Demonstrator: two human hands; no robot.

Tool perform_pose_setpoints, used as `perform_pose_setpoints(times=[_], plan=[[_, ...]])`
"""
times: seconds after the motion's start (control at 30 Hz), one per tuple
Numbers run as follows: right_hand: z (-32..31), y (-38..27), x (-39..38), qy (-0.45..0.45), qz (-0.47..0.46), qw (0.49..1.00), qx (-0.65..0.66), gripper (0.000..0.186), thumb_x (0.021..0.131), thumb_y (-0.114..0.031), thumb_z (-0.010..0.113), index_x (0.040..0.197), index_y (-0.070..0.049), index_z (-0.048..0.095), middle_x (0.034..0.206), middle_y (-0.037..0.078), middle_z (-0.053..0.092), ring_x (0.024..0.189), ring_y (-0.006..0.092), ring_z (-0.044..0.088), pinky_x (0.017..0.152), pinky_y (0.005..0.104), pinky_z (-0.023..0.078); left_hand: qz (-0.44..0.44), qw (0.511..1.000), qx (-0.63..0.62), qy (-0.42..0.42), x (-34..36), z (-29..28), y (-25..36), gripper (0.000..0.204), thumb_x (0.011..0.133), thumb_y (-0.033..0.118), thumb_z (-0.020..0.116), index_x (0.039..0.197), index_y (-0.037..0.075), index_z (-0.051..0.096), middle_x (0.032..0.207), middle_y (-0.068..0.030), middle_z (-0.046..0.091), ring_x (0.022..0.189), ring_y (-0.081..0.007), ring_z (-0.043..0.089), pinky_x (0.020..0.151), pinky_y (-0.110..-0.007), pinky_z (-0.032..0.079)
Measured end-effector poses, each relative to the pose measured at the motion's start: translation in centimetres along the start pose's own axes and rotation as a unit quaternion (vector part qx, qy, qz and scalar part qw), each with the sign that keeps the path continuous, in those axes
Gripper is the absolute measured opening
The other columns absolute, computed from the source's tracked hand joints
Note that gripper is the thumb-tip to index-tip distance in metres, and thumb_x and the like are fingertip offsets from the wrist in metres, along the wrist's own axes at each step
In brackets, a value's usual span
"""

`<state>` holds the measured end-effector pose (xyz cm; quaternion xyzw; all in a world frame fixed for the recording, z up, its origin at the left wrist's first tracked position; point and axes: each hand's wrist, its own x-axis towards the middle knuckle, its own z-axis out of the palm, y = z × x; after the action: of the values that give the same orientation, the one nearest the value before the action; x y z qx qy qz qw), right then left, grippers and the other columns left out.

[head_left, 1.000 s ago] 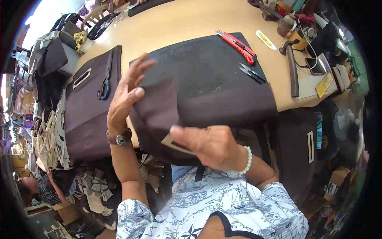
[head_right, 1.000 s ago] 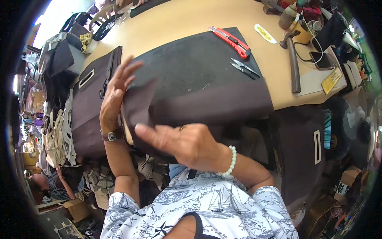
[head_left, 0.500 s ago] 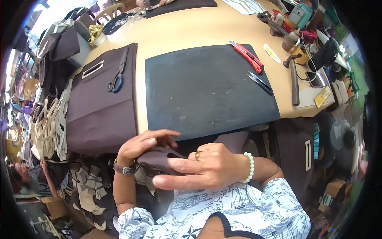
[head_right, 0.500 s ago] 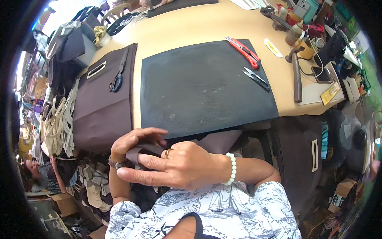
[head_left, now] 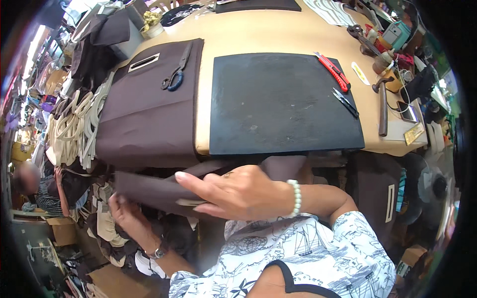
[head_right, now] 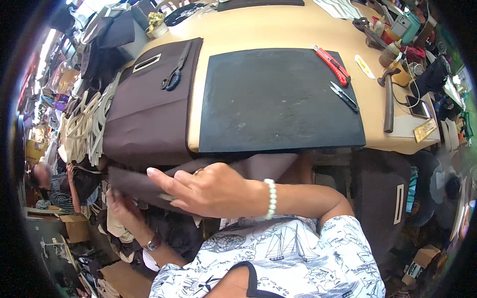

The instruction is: The person aligns a rectangular template on a brown leather piece and uses a utility knife to cut a slot in the center. They use small snips to trim the leather edges around the template and a hammer to tap the leather flat. The person works on a tabletop and moves the leather to their lap while trimming.

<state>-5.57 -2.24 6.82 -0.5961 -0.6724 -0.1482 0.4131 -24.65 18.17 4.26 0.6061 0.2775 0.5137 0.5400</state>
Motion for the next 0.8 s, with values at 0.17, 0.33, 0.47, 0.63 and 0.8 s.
perform_pose_setpoints(times=[0.17, 0.33, 0.47, 0.63, 0.8], plan=[[6.0, -2.1, -0.7, -0.236, 0.096, 0.915, 0.314, 0.072, 0.074, -0.016, 0.070, 0.133, 0.003, 0.034, 0.074, 0.018, 0.063, 0.063, 0.0348, 0.062, 0.054, 0.0416, 0.048, 0.090, 0.966, 0.034, 0.239, 0.0, -9.1, 2.2, 0.028, 0.093, 0.025, 0.048, 0.105, 0.001, 0.057, 0.097, -0.0075, 0.058, 0.092, -0.0157, 0.056, 0.078, -0.028, 0.047], [8.6, -3.2, -2.6, -0.349, 0.078, 0.823, 0.441, 0.034, 0.077, -0.016, 0.067, 0.105, 0.000, 0.056, 0.079, 0.022, 0.064, 0.079, 0.0386, 0.063, 0.067, 0.0472, 0.048, 0.251, 0.832, 0.381, 0.317, 2.0, -13.4, 6.6, 0.029, 0.093, 0.024, 0.046, 0.104, 0.000, 0.058, 0.096, -0.0085, 0.058, 0.092, -0.0175, 0.058, 0.076, -0.029, 0.049], [7.5, -2.2, -1.7, -0.272, 0.070, 0.809, 0.516, 0.022, 0.081, -0.015, 0.063, 0.095, 0.001, 0.057, 0.077, 0.021, 0.063, 0.076, 0.0391, 0.061, 0.065, 0.0458, 0.047, 0.345, 0.831, 0.320, 0.295, 10.6, -11.7, 6.0, 0.025, 0.091, 0.017, 0.048, 0.107, -0.001, 0.056, 0.099, -0.0097, 0.058, 0.093, -0.0186, 0.058, 0.080, -0.029, 0.049], [4.1, 2.7, -2.7, -0.091, 0.195, 0.901, 0.377, 0.014, 0.078, -0.007, 0.060, 0.092, -0.003, 0.057, 0.080, 0.015, 0.061, 0.074, 0.0331, 0.062, 0.063, 0.0418, 0.048, 0.431, 0.837, 0.290, 0.173, 22.3, -1.6, -0.4, 0.025, 0.088, 0.009, 0.052, 0.111, -0.001, 0.054, 0.103, -0.0113, 0.058, 0.094, -0.0200, 0.059, 0.084, -0.030, 0.048], [-0.7, 7.1, -6.6, 0.013, 0.341, 0.929, 0.141, 0.022, 0.076, 0.000, 0.061, 0.097, -0.001, 0.062, 0.082, 0.011, 0.062, 0.069, 0.0273, 0.063, 0.058, 0.0339, 0.051, 0.461, 0.839, 0.290, -0.002, 25.4, 14.4, -8.6, 0.025, 0.086, 0.003, 0.055, 0.111, 0.000, 0.055, 0.106, -0.0104, 0.057, 0.096, -0.0199, 0.058, 0.088, -0.030, 0.047]])
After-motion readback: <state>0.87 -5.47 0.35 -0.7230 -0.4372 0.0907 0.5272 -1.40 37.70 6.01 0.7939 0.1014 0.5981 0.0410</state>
